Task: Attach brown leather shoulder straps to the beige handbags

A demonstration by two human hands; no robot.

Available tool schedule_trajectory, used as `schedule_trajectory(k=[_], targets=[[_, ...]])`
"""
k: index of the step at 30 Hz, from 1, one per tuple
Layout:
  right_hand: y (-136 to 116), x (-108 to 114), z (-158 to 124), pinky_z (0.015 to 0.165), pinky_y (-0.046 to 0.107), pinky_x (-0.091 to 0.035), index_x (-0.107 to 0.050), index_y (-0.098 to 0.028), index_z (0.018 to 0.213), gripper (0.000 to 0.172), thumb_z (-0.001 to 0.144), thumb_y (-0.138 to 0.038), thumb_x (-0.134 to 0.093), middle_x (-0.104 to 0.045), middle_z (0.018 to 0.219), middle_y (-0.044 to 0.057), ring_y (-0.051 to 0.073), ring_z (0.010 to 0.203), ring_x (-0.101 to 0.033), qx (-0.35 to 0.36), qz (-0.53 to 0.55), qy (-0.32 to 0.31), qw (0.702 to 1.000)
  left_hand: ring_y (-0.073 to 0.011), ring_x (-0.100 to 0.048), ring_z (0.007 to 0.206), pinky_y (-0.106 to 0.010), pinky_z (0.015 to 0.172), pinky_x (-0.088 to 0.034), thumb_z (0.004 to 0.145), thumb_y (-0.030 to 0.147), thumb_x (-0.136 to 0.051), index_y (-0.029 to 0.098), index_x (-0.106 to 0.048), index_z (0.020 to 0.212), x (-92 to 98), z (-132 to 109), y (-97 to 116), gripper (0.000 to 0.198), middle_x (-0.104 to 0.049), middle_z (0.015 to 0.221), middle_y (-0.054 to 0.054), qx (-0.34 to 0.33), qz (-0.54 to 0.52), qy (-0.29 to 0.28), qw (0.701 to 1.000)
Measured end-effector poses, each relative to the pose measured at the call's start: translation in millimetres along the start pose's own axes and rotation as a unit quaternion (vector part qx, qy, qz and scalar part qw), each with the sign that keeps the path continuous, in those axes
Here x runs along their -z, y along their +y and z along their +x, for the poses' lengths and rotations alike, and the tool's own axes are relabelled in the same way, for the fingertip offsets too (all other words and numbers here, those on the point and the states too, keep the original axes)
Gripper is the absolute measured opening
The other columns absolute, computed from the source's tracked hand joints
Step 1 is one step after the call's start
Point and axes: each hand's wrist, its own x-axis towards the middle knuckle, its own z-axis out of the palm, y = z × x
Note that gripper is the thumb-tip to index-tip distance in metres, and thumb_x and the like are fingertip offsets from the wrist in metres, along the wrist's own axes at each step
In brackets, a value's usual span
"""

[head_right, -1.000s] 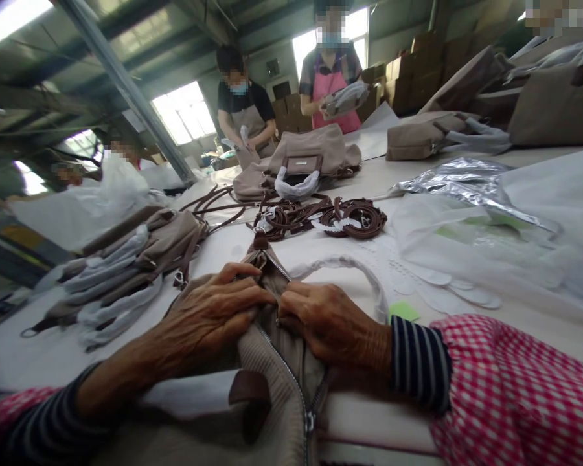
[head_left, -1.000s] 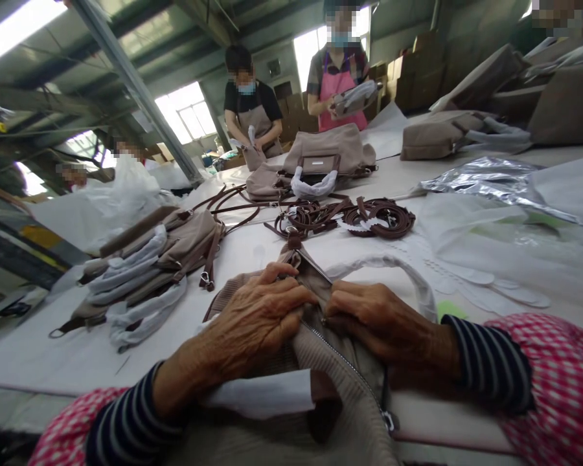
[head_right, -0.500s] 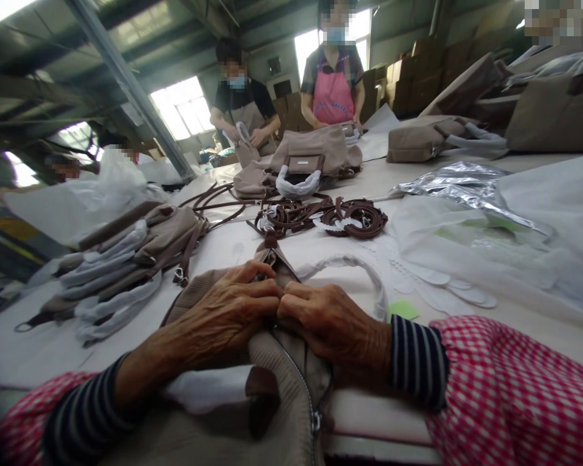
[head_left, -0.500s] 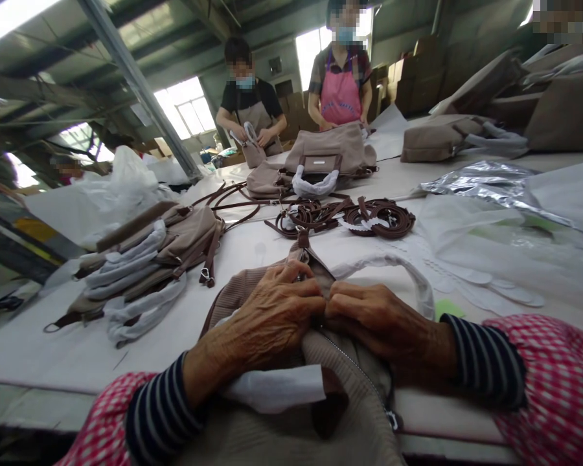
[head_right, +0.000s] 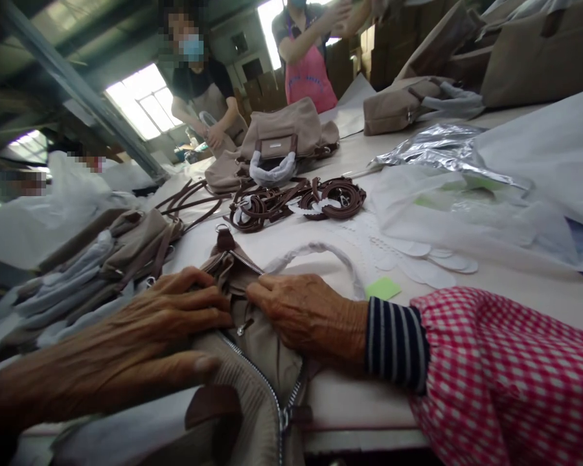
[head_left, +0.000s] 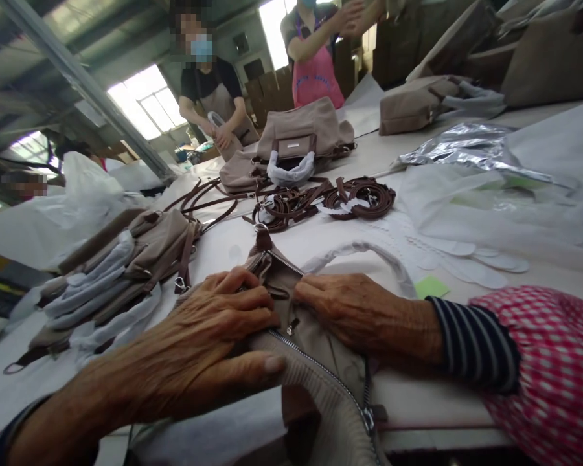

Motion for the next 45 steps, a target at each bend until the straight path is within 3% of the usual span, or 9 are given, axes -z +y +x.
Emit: schedule_trajectory(k=[6, 9, 14, 19, 22, 26, 31, 36, 45], targets=[[-1, 4, 1, 0.071, 0.030, -0.045, -0.059, -0.018, 0.121, 0.027, 0.096, -0.011, -0.051, -0.065, 0.111, 0.006, 0.018, 0.090, -0.060, 0.034, -0.022, -0.018, 0.999, -0.0284, -0.046, 0.142, -0.040, 0.114, -0.045, 0.091, 0.027, -0.063, 0.034, -0.055, 0.144, -8.7, -22, -6, 0.054, -0.065, 0.140, 0.000, -0.033, 0.031, 0.049, 0.998], [-3, 6, 1, 0.066, 0.029, -0.042, -0.058, -0.020, 0.126, 0.030, 0.098, -0.014, -0.051, -0.061, 0.111, 0.006, 0.017, 0.085, -0.056, 0.055, -0.043, -0.032, 0.997, -0.0282, -0.056, 0.126, -0.041, 0.107, -0.048, 0.084, 0.012, -0.054, 0.031, -0.066, 0.125, -27.2, -10, -3, 0.046, -0.071, 0.125, -0.002, -0.024, 0.050, 0.098, 0.994], [-1, 6, 5, 0.063, 0.029, -0.039, -0.062, -0.020, 0.113, 0.019, 0.100, -0.018, -0.049, -0.058, 0.112, 0.006, 0.015, 0.077, -0.049, 0.070, -0.104, -0.054, 0.991, -0.0298, -0.057, 0.089, -0.040, 0.070, -0.048, 0.075, 0.012, -0.054, 0.022, -0.068, 0.085, -50.8, 18, 4, 0.020, -0.070, 0.087, -0.007, -0.028, 0.103, 0.189, 0.976], [2, 27, 3, 0.081, 0.026, -0.047, -0.062, -0.018, 0.122, 0.034, 0.091, -0.007, -0.054, -0.061, 0.126, 0.008, 0.016, 0.099, -0.059, 0.071, -0.024, -0.091, 0.993, -0.0269, -0.056, 0.090, -0.036, 0.072, -0.046, 0.079, 0.007, -0.052, 0.022, -0.064, 0.081, -59.7, 24, -2, 0.019, -0.066, 0.083, -0.006, -0.036, 0.086, 0.224, 0.970], [0, 55, -19, 0.093, 0.029, -0.047, -0.066, -0.017, 0.121, 0.036, 0.089, -0.003, -0.054, -0.065, 0.123, 0.009, 0.017, 0.104, -0.062, 0.022, 0.001, -0.019, 1.000, -0.0264, -0.056, 0.096, -0.035, 0.077, -0.047, 0.082, 0.011, -0.055, 0.022, -0.059, 0.078, -66.0, 21, -5, 0.013, -0.064, 0.084, -0.005, -0.033, 0.069, 0.247, 0.966], [7, 96, -71, 0.084, 0.030, -0.048, -0.073, -0.015, 0.104, 0.021, 0.093, -0.010, -0.055, -0.072, 0.101, 0.008, 0.017, 0.088, -0.064, -0.130, -0.036, 0.128, 0.983, -0.0265, -0.056, 0.103, -0.035, 0.084, -0.048, 0.084, 0.012, -0.056, 0.022, -0.059, 0.081, -74.3, 20, -4, 0.011, -0.064, 0.087, -0.005, -0.007, 0.071, 0.257, 0.964], [22, 131, -132, 0.078, 0.031, -0.046, -0.074, -0.015, 0.095, 0.020, 0.094, -0.019, -0.054, -0.073, 0.092, 0.007, 0.018, 0.081, -0.064, -0.235, -0.153, 0.144, 0.949, -0.0264, -0.056, 0.103, -0.034, 0.082, -0.049, 0.085, 0.013, -0.055, 0.022, -0.058, 0.078, -78.0, 19, -8, 0.012, -0.065, 0.087, -0.004, -0.004, 0.069, 0.272, 0.960], [28, 164, -174, 0.073, 0.031, -0.046, -0.074, -0.016, 0.093, 0.023, 0.095, -0.029, -0.056, -0.074, 0.088, 0.006, 0.018, 0.070, -0.065, -0.349, -0.201, 0.231, 0.886, -0.0245, -0.057, 0.098, -0.033, 0.071, -0.047, 0.086, 0.013, -0.054, 0.027, -0.059, 0.083, -77.1, 17, -17, 0.015, -0.066, 0.088, -0.001, -0.026, 0.048, 0.273, 0.961], [61, 155, -174, 0.083, 0.031, -0.046, -0.074, -0.014, 0.101, 0.021, 0.095, -0.024, -0.057, -0.075, 0.104, 0.011, 0.020, 0.087, -0.067, -0.391, -0.259, 0.144, 0.871, -0.0277, -0.056, 0.107, -0.037, 0.070, -0.046, 0.086, 0.019, -0.050, 0.032, -0.059, 0.093, -89.1, 19, -15, 0.017, -0.068, 0.093, 0.001, -0.003, 0.021, 0.343, 0.939]])
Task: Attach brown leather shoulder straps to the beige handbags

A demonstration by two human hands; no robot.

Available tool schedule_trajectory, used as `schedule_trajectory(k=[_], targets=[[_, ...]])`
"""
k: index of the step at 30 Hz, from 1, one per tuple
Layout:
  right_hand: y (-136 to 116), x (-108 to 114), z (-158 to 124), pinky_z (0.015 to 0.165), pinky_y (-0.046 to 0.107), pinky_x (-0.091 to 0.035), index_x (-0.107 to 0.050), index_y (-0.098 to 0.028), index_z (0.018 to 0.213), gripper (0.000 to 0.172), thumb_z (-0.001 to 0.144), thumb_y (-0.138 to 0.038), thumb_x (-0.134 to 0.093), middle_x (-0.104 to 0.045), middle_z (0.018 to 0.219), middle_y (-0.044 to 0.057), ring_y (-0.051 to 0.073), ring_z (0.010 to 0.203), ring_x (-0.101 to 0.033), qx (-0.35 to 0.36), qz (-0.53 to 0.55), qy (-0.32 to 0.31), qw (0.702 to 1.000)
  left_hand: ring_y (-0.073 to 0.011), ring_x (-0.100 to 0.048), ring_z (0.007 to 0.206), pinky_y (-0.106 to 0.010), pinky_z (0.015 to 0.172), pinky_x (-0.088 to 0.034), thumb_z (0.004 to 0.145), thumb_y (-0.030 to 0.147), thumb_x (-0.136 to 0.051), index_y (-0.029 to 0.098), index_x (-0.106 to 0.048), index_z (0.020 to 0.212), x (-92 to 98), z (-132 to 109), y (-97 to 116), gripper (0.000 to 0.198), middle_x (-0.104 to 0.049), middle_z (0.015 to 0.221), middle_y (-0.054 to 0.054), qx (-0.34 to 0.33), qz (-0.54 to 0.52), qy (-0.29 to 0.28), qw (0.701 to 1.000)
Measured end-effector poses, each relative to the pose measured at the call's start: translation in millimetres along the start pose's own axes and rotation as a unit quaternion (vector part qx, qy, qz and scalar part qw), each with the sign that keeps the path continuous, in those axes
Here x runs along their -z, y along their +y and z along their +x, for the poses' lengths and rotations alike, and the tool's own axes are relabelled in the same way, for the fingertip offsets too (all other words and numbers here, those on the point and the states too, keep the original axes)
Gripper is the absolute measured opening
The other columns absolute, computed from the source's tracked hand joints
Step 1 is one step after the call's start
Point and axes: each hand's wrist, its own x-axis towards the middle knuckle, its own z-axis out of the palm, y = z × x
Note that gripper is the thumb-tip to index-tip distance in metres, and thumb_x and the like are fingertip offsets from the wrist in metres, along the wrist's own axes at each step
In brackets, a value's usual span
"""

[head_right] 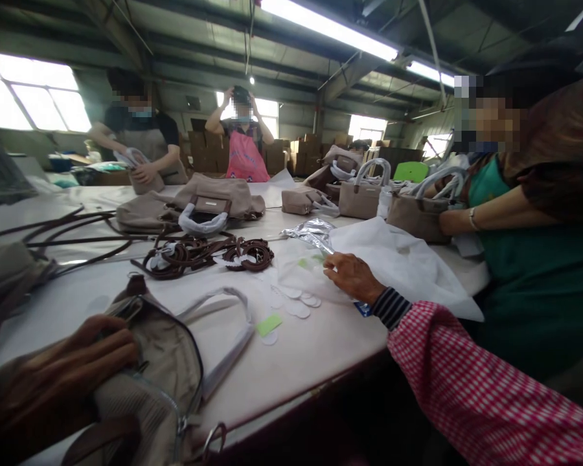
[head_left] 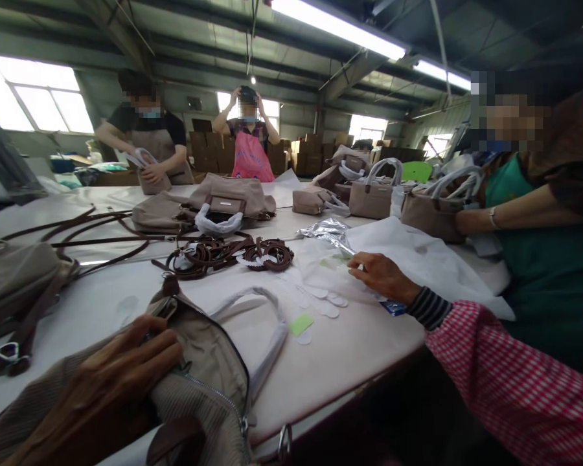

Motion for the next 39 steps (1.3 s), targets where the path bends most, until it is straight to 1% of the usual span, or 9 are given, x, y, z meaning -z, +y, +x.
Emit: schedule_trajectory(k=[6, 10, 15, 20, 23, 26, 31, 35, 39], targets=[[-19, -11, -9, 0.079, 0.030, -0.044, -0.071, -0.015, 0.086, 0.016, 0.095, -0.022, -0.059, -0.071, 0.089, 0.006, 0.018, 0.082, -0.064, 0.072, 0.087, 0.069, 0.991, -0.0219, -0.060, 0.104, -0.028, 0.075, -0.051, 0.086, 0.017, -0.058, 0.028, -0.065, 0.097, 7.1, 4, -11, 0.017, -0.071, 0.097, 0.000, -0.100, 0.083, 0.000, 0.992], [-57, -15, -23, 0.076, 0.027, -0.043, -0.070, -0.016, 0.095, 0.014, 0.099, -0.021, -0.058, -0.068, 0.094, 0.004, 0.015, 0.080, -0.061, 0.194, 0.148, -0.043, 0.969, -0.0238, -0.058, 0.104, -0.027, 0.068, -0.048, 0.085, 0.017, -0.060, 0.025, -0.065, 0.095, 9.9, 7, -7, 0.013, -0.070, 0.094, -0.002, -0.115, 0.111, 0.000, 0.987], [-97, -27, -30, 0.070, 0.028, -0.041, -0.066, -0.014, 0.102, 0.017, 0.103, -0.015, -0.049, -0.065, 0.106, 0.009, 0.017, 0.084, -0.061, 0.283, -0.026, -0.159, 0.945, -0.0237, -0.057, 0.101, -0.024, 0.063, -0.045, 0.082, 0.013, -0.059, 0.023, -0.063, 0.094, 12.7, 9, -6, 0.017, -0.068, 0.089, -0.003, -0.139, 0.123, 0.024, 0.982], [-104, -29, -25, 0.064, 0.030, -0.036, -0.066, -0.011, 0.096, 0.022, 0.100, -0.007, -0.044, -0.065, 0.101, 0.011, 0.019, 0.083, -0.060, 0.355, -0.146, -0.163, 0.909, -0.0231, -0.057, 0.095, -0.025, 0.064, -0.045, 0.081, 0.013, -0.057, 0.021, -0.061, 0.088, 12.5, 10, -1, 0.012, -0.065, 0.083, -0.002, -0.146, 0.114, 0.054, 0.981], [-97, -33, -19, 0.066, 0.029, -0.037, -0.067, -0.011, 0.093, 0.020, 0.098, -0.009, -0.047, -0.066, 0.098, 0.010, 0.017, 0.079, -0.059, 0.324, -0.085, -0.145, 0.931, -0.0240, -0.057, 0.096, -0.027, 0.067, -0.044, 0.085, 0.013, -0.051, 0.021, -0.058, 0.085, 10.5, 9, 5, 0.011, -0.064, 0.081, -0.003, -0.110, 0.096, 0.069, 0.987], [-88, -40, -13, 0.070, 0.027, -0.039, -0.069, -0.011, 0.092, 0.018, 0.096, -0.014, -0.051, -0.067, 0.091, 0.008, 0.015, 0.077, -0.059, 0.248, 0.057, -0.122, 0.959, -0.0246, -0.057, 0.100, -0.030, 0.073, -0.045, 0.089, 0.014, -0.050, 0.022, -0.057, 0.084, 7.8, 6, 7, 0.012, -0.064, 0.082, -0.002, -0.090, 0.078, 0.064, 0.991], [-86, -42, -6, 0.067, 0.025, -0.040, -0.071, -0.013, 0.085, 0.021, 0.093, -0.023, -0.055, -0.068, 0.079, 0.004, 0.013, 0.070, -0.057, 0.167, 0.215, -0.104, 0.957, -0.0259, -0.056, 0.105, -0.034, 0.080, -0.047, 0.086, 0.009, -0.053, 0.021, -0.057, 0.083, 4.9, 0, 6, 0.013, -0.065, 0.087, -0.003, -0.061, 0.061, 0.047, 0.995], [-114, -29, 3, 0.062, 0.025, -0.039, -0.071, -0.014, 0.078, 0.026, 0.091, -0.033, -0.059, -0.065, 0.071, 0.002, 0.013, 0.065, -0.054, 0.099, 0.280, -0.071, 0.952, -0.0276, -0.054, 0.105, -0.039, 0.084, -0.049, 0.081, 0.005, -0.054, 0.019, -0.060, 0.083, 8.9, 1, 12, 0.016, -0.065, 0.093, -0.006, -0.030, 0.034, 0.029, 0.999], [-170, -26, 19, 0.056, 0.023, -0.037, -0.071, -0.014, 0.074, 0.022, 0.086, -0.032, -0.064, -0.063, 0.067, 0.000, 0.012, 0.062, -0.051, 0.124, 0.386, -0.098, 0.909, -0.0283, -0.053, 0.103, -0.041, 0.085, -0.052, 0.078, 0.001, -0.054, 0.017, -0.062, 0.084, 12.1, 3, 17, 0.019, -0.064, 0.092, -0.008, -0.010, 0.020, 0.030, 0.999]])
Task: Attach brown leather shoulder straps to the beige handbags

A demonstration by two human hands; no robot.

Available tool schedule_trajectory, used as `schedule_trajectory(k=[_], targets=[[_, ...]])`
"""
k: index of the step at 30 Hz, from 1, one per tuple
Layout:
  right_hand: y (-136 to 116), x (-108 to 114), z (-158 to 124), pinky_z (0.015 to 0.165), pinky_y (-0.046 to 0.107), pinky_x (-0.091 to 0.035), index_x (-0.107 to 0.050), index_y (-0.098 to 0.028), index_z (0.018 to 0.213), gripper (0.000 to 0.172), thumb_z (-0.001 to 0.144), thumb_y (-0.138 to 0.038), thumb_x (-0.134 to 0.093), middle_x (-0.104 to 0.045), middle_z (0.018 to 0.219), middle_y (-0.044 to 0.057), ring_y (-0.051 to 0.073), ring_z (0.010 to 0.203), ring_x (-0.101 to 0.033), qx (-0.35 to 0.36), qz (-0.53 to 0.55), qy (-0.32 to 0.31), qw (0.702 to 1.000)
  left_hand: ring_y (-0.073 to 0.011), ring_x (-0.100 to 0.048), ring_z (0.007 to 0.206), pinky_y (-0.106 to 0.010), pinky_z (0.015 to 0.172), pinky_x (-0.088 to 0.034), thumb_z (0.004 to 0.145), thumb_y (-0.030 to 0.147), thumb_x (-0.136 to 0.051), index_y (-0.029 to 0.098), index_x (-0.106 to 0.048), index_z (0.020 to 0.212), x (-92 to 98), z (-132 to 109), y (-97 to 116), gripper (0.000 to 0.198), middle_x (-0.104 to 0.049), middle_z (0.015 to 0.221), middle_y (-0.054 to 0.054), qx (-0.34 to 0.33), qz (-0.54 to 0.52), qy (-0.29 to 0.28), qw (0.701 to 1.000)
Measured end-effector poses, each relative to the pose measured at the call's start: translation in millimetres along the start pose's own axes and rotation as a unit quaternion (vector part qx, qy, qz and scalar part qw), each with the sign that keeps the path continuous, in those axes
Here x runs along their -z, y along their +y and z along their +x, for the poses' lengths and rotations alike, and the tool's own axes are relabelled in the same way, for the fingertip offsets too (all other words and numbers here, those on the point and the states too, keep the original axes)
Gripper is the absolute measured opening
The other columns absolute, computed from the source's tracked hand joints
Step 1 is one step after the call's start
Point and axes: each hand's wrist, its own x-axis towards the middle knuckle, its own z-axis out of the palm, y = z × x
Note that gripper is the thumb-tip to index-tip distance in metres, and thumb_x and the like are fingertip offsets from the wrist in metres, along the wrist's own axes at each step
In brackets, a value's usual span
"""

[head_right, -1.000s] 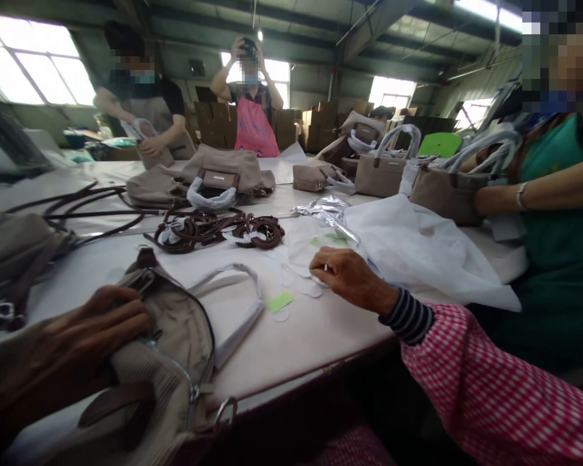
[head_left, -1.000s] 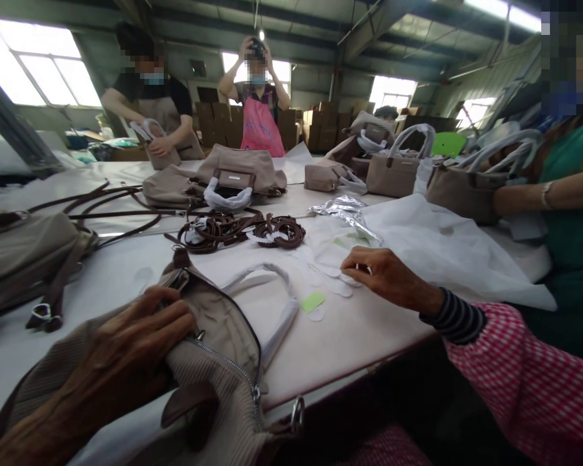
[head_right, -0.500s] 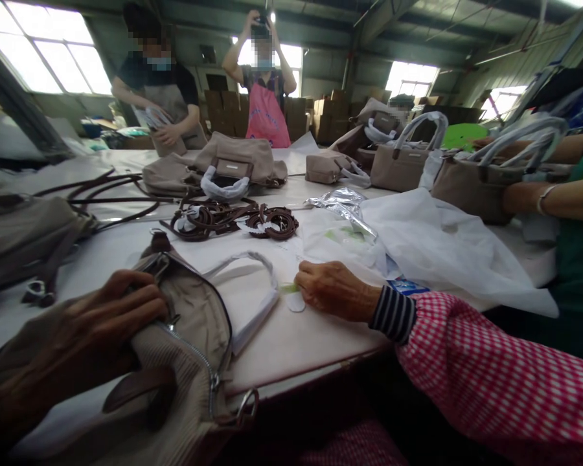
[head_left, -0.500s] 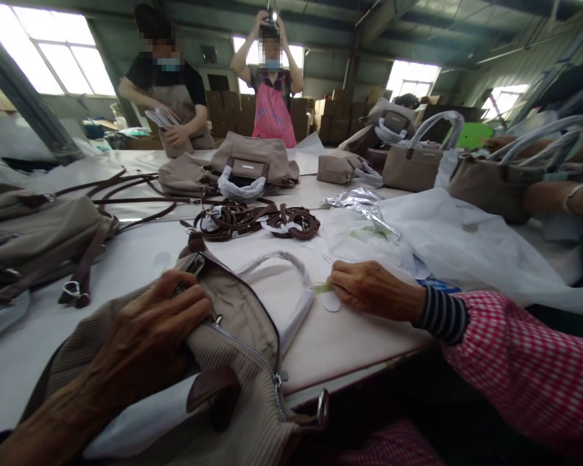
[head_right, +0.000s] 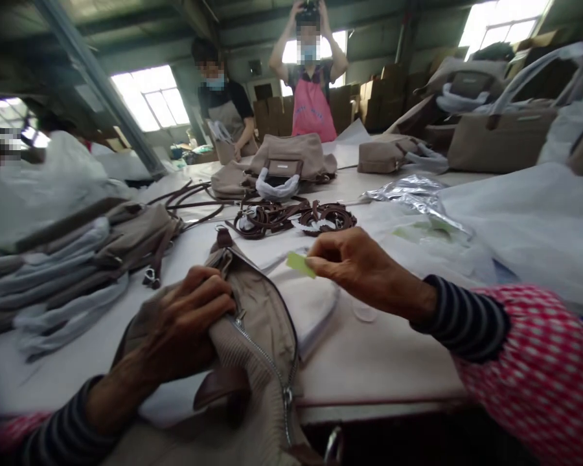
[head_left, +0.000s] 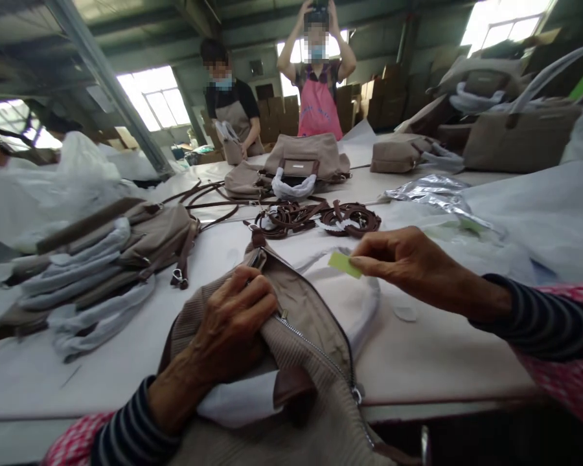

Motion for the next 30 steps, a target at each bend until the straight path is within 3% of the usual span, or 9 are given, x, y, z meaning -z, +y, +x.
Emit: schedule_trajectory(k=[3, 6, 9, 14, 22, 30], targets=[[-24, -37, 27, 0.052, 0.021, -0.036, -0.069, -0.014, 0.070, 0.016, 0.082, -0.021, -0.062, -0.063, 0.064, 0.000, 0.010, 0.060, -0.052, 0.010, 0.065, -0.084, 0.994, -0.0283, -0.053, 0.101, -0.041, 0.082, -0.052, 0.078, 0.000, -0.055, 0.017, -0.062, 0.084, 2.0, 0, 2, 0.020, -0.063, 0.089, -0.008, 0.006, 0.002, -0.005, 1.000], [-35, -68, 48, 0.047, 0.020, -0.034, -0.066, -0.013, 0.066, 0.013, 0.076, -0.015, -0.059, -0.062, 0.059, 0.000, 0.010, 0.054, -0.053, -0.054, 0.082, -0.169, 0.981, -0.0283, -0.053, 0.099, -0.039, 0.078, -0.051, 0.078, 0.001, -0.055, 0.017, -0.062, 0.082, 3.5, 1, 3, 0.018, -0.061, 0.086, -0.008, 0.008, 0.018, -0.003, 1.000], [-35, -84, 58, 0.043, 0.020, -0.036, -0.063, -0.014, 0.064, 0.012, 0.073, -0.015, -0.056, -0.064, 0.058, 0.001, 0.011, 0.048, -0.055, -0.122, 0.100, -0.228, 0.961, -0.0282, -0.053, 0.098, -0.038, 0.076, -0.051, 0.076, 0.001, -0.054, 0.017, -0.060, 0.080, 3.1, 1, 4, 0.018, -0.061, 0.085, -0.008, 0.004, 0.035, 0.002, 0.999], [-30, -86, 65, 0.038, 0.019, -0.035, -0.058, -0.016, 0.063, 0.013, 0.075, -0.020, -0.056, -0.064, 0.054, 0.001, 0.010, 0.043, -0.051, -0.137, 0.132, -0.283, 0.940, -0.0277, -0.053, 0.094, -0.037, 0.072, -0.049, 0.074, 0.001, -0.052, 0.017, -0.058, 0.078, 1.1, 4, 4, 0.017, -0.059, 0.082, -0.008, 0.003, 0.057, -0.003, 0.998], [-33, -86, 79, 0.039, 0.019, -0.034, -0.057, -0.014, 0.061, 0.026, 0.085, -0.025, -0.056, -0.060, 0.053, 0.001, 0.009, 0.042, -0.049, -0.161, 0.045, -0.376, 0.912, -0.0276, -0.053, 0.098, -0.039, 0.078, -0.051, 0.069, -0.002, -0.049, 0.017, -0.054, 0.077, -2.0, 3, 0, 0.021, -0.062, 0.084, -0.007, 0.000, 0.013, -0.014, 1.000], [-32, -99, 83, 0.043, 0.019, -0.036, -0.053, -0.015, 0.066, 0.013, 0.079, -0.013, -0.058, -0.054, 0.054, -0.004, 0.010, 0.048, -0.051, -0.088, 0.046, -0.394, 0.914, -0.0261, -0.054, 0.095, -0.036, 0.075, -0.050, 0.072, -0.004, -0.050, 0.016, -0.056, 0.078, -1.3, 1, 1, 0.021, -0.061, 0.079, -0.007, -0.020, 0.015, 0.012, 1.000]])
